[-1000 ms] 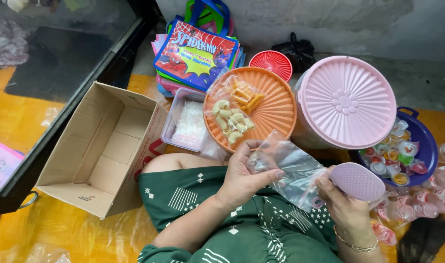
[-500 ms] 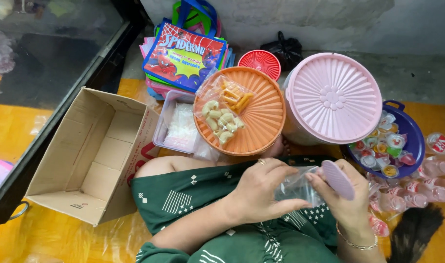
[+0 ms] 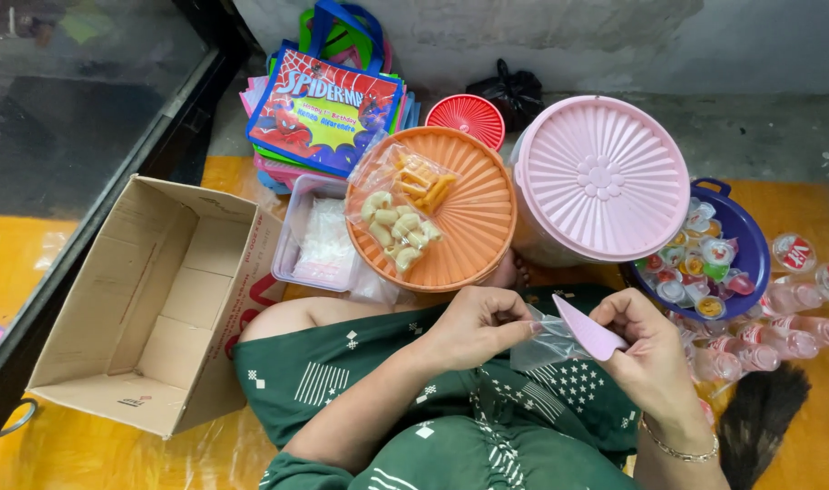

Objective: The person is packing small snacks and jelly cups into individual plastic bags using a scoop and then organizing them into containers.

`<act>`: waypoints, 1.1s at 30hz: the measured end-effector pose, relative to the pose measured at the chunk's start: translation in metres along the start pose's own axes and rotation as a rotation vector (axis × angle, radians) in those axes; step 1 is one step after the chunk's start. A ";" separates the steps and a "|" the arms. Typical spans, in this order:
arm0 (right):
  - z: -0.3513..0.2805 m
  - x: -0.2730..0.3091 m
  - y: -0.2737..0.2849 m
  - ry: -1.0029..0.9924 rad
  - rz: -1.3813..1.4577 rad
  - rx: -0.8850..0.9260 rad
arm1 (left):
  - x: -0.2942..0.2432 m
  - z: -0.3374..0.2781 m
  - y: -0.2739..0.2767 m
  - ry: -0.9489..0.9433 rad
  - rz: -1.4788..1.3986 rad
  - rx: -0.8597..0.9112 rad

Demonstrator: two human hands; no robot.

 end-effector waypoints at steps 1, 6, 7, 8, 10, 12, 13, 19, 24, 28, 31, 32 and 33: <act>0.000 0.001 0.000 0.000 0.001 -0.001 | -0.006 -0.001 -0.001 0.000 0.000 0.001; 0.005 0.008 -0.009 0.017 0.027 0.015 | -0.033 -0.006 -0.004 -0.122 0.452 0.075; 0.006 0.010 -0.013 0.015 0.027 0.017 | -0.028 -0.003 -0.005 -0.120 0.449 0.075; 0.007 0.011 -0.016 0.041 0.079 0.030 | -0.022 -0.001 -0.006 -0.058 0.467 0.119; 0.009 0.014 -0.019 0.068 0.127 0.049 | -0.014 0.002 -0.010 0.003 0.483 0.159; 0.011 0.018 -0.018 0.154 0.074 0.028 | -0.011 0.006 -0.010 -0.091 0.555 0.013; 0.011 0.018 -0.017 0.153 0.074 0.026 | -0.007 0.006 -0.011 -0.091 0.555 0.016; 0.011 0.017 -0.027 0.220 -0.253 -0.057 | 0.008 0.010 -0.017 -0.018 0.665 -0.035; 0.007 0.009 -0.035 0.068 -0.017 -0.036 | 0.014 0.015 -0.013 0.172 0.665 0.061; 0.009 0.023 -0.039 0.231 -0.044 0.031 | 0.013 0.019 -0.013 0.181 0.679 0.027; 0.009 0.022 -0.035 0.276 -0.060 0.097 | 0.011 0.020 -0.011 0.143 0.648 0.005; 0.009 0.021 -0.033 0.263 -0.097 0.132 | 0.010 0.020 -0.010 0.147 0.639 -0.003; 0.010 0.019 -0.031 0.251 -0.135 0.169 | 0.009 0.020 -0.009 0.150 0.630 -0.013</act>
Point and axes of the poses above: each hand's wrist, its own z-axis towards the middle knuckle, its own y-axis out of the back of the hand, x = y × z, the point moved 1 cm from there along z, towards the middle knuckle, and after that the axes turned 15 degrees about x, right-handed, at the moved point
